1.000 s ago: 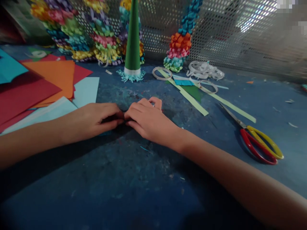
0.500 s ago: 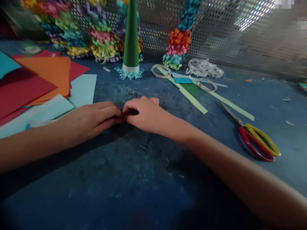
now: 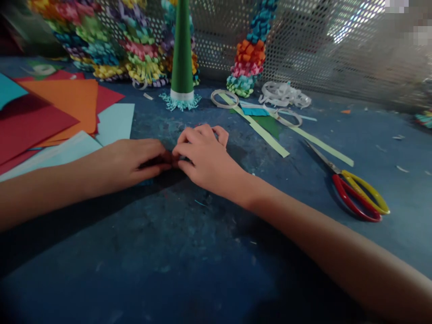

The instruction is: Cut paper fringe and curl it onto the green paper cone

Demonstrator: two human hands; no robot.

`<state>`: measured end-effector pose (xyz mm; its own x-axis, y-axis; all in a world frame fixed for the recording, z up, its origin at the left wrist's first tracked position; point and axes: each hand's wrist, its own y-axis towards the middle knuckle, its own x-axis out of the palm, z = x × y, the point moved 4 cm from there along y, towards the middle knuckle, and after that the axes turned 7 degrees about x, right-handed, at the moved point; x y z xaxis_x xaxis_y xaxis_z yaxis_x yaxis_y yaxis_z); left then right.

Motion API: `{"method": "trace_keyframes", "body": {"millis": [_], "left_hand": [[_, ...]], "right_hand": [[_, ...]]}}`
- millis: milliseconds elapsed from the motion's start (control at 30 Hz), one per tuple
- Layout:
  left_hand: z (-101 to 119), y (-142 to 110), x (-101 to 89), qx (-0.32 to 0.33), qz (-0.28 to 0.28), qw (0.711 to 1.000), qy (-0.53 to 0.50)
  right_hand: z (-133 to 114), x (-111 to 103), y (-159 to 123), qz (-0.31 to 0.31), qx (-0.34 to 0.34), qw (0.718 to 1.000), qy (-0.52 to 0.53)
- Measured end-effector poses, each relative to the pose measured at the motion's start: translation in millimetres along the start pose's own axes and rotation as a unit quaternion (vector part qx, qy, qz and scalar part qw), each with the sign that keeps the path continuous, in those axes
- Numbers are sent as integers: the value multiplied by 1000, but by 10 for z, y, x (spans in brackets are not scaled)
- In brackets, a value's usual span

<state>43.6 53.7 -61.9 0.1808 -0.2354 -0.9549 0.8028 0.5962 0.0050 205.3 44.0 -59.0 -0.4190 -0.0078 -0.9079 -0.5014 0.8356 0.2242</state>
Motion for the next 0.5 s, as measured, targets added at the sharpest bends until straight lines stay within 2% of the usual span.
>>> {"method": "trace_keyframes", "body": {"millis": [100,300,500], "left_hand": [[-50,19,-23,-15,7,1000,-18],[-80,6,-14,-17,17,998,-50],[-44,-71,29,-28,132,990,-26]], "right_hand": [[-17,-2,-40,-11,-74,997,-25],[-5,34,26,-38,-76,995,-57],[-43,58,95,-59,-99,992,-47]]}}
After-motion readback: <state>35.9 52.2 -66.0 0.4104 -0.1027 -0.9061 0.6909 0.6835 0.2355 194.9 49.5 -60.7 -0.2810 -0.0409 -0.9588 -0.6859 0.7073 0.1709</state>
